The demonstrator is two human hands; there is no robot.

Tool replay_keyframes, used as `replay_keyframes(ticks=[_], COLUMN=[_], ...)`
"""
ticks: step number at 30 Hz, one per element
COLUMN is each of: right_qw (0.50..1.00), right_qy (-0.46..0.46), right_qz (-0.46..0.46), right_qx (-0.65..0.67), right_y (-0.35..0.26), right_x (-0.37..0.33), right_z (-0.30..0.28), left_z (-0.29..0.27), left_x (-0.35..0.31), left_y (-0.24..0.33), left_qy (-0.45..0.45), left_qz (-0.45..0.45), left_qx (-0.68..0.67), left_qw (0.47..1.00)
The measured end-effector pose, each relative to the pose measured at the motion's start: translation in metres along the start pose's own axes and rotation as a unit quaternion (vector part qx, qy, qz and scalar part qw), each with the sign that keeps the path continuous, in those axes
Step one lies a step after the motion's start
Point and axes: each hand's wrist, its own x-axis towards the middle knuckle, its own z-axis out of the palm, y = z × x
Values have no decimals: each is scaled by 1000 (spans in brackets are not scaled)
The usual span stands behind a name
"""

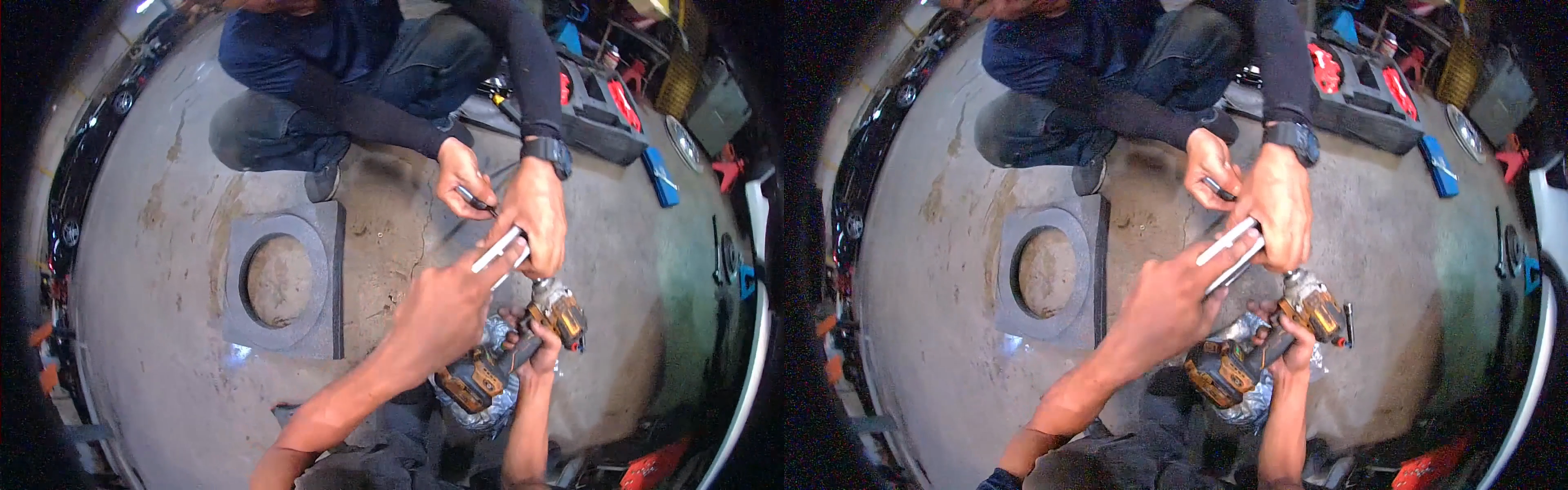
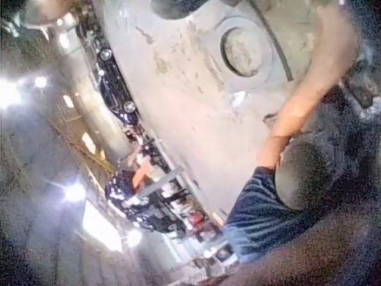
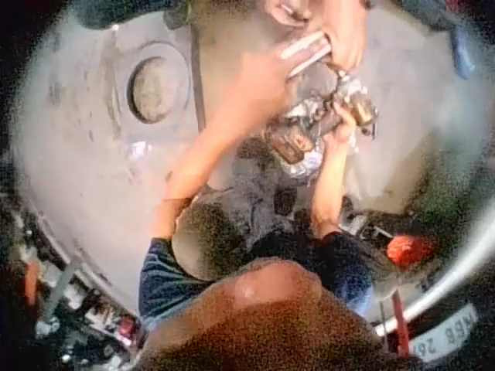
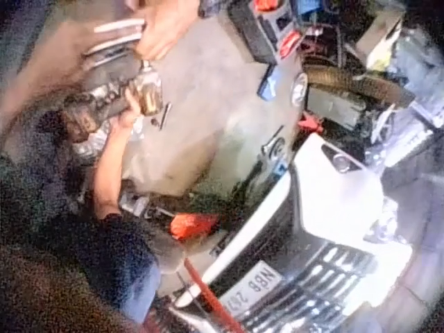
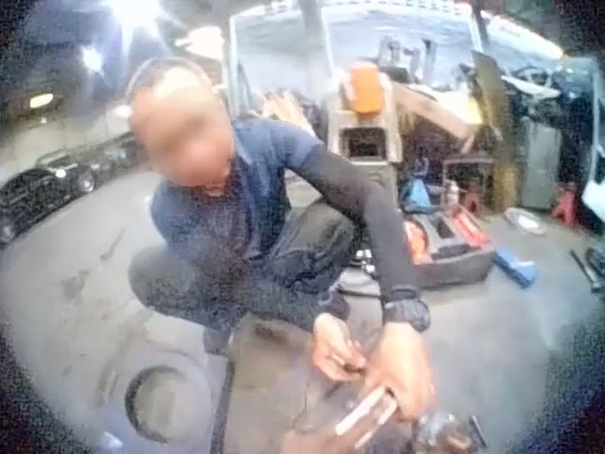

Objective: Assemble a performance brake rotor and unpack new automotive parts.

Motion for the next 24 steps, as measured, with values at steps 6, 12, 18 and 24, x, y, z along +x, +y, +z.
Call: replay_keyframes(ticks=[6, 12, 18, 24], right_qw=[999, 995, 995, 997], right_qy=[-41, -89, -97, -76], right_qz=[-5, 6, -13, -5], right_qx=[-5, 54, 27, 30], right_y=[-3, -3, -3, -2], right_x=[2, -2, -1, -1], right_z=[6, 0, 5, 3], left_z=[0, 4, -4, -7], left_x=[-8, -10, -7, -9], left_y=[-3, -5, -6, -9], left_qy=[8, -1, -10, -38], left_qz=[-10, -30, -24, -32], left_qx=[-18, -24, -26, -42], left_qw=[1000, 999, 999, 998])
